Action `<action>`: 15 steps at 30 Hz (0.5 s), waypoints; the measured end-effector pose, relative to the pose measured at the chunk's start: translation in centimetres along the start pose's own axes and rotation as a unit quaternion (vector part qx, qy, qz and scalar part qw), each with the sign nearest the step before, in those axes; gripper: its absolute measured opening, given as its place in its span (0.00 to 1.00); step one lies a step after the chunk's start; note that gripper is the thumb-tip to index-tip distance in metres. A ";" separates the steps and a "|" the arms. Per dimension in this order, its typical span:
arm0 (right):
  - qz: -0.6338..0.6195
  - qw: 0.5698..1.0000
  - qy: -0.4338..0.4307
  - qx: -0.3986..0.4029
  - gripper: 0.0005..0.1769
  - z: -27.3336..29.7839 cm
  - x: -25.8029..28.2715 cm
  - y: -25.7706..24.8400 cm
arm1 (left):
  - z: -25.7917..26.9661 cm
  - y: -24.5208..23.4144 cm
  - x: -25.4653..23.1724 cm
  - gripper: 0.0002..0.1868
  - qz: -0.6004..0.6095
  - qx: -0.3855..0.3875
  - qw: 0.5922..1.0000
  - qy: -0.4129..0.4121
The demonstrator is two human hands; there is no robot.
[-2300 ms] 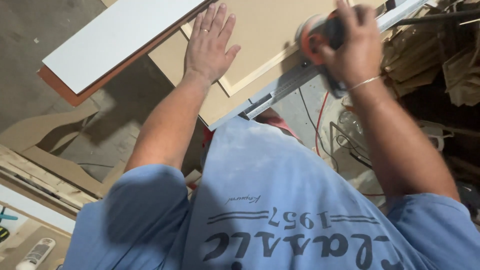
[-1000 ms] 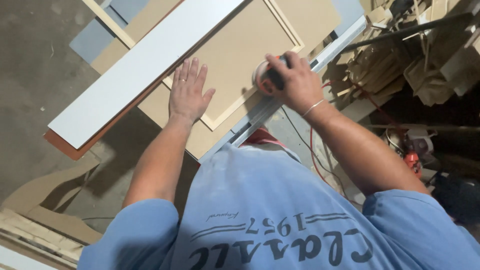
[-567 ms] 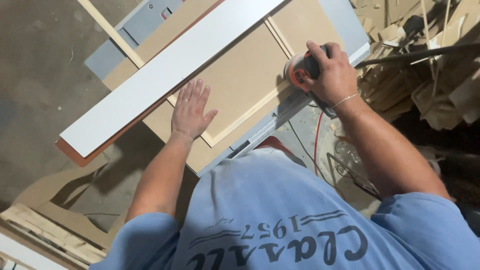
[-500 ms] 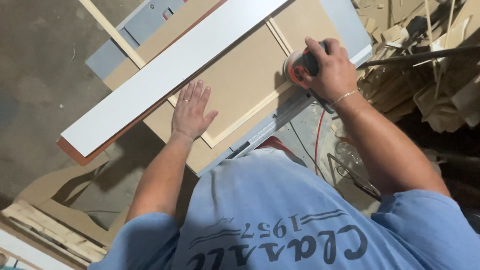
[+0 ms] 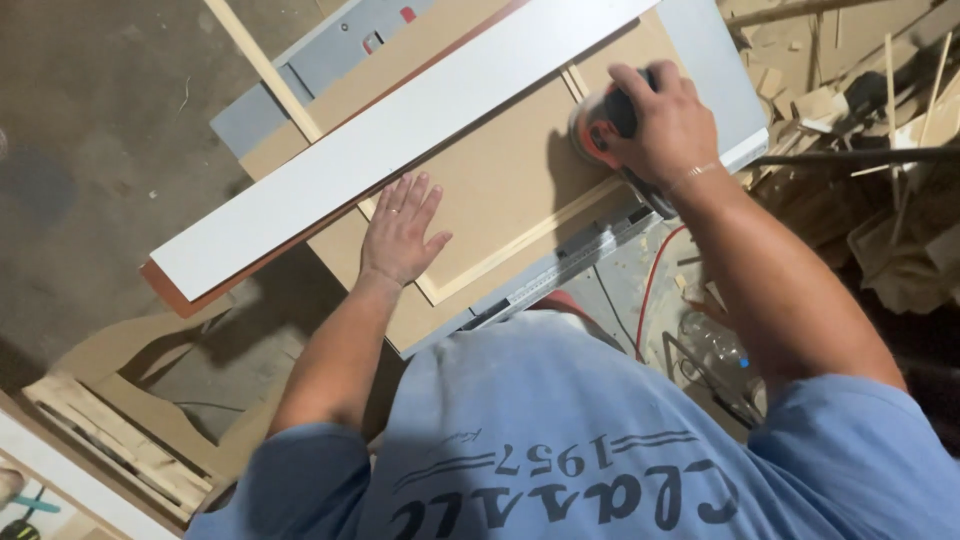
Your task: Sanding a wooden frame and its inset panel using an electric orbital sander on a workbench.
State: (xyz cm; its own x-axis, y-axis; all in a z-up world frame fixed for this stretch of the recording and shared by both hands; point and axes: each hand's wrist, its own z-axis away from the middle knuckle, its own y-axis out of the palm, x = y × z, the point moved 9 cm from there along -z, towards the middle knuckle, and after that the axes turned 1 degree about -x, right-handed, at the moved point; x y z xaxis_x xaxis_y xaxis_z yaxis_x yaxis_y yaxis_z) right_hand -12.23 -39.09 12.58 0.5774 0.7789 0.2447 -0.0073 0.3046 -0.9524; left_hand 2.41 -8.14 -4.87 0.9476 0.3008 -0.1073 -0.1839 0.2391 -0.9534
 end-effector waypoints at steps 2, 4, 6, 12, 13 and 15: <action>-0.009 0.999 0.025 0.031 0.43 1.6 0.1 -0.7 | 0.2 0.1 0.0 0.41 0.008 -0.012 1.000 -0.004; -0.017 0.997 0.050 0.062 0.42 3.5 -0.5 -0.2 | 0.2 -0.9 -0.2 0.41 0.016 -0.025 1.000 -0.006; 0.027 0.996 0.076 0.045 0.44 5.3 -2.0 0.5 | 0.2 -1.1 -0.1 0.42 -0.012 0.060 0.998 -0.035; 0.025 0.992 0.118 0.039 0.44 9.6 -5.3 2.2 | 0.3 -1.5 -0.2 0.42 -0.004 0.069 0.997 -0.033; 0.028 0.993 0.112 0.035 0.44 10.1 -5.7 1.9 | 0.6 -1.8 -0.1 0.42 -0.004 0.063 0.997 -0.038; 0.001 0.991 0.134 0.022 0.42 11.1 -7.2 1.4 | 0.7 -2.8 -0.5 0.41 0.014 0.034 0.999 -0.027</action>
State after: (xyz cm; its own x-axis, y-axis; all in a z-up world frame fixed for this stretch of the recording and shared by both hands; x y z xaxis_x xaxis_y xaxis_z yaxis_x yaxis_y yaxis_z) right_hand -25.41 -38.16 11.48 0.7729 0.6084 0.1803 -0.0412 0.3316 -0.9425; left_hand 2.27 -8.25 -1.98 0.9268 0.3566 -0.1176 -0.2297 0.2905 -0.9289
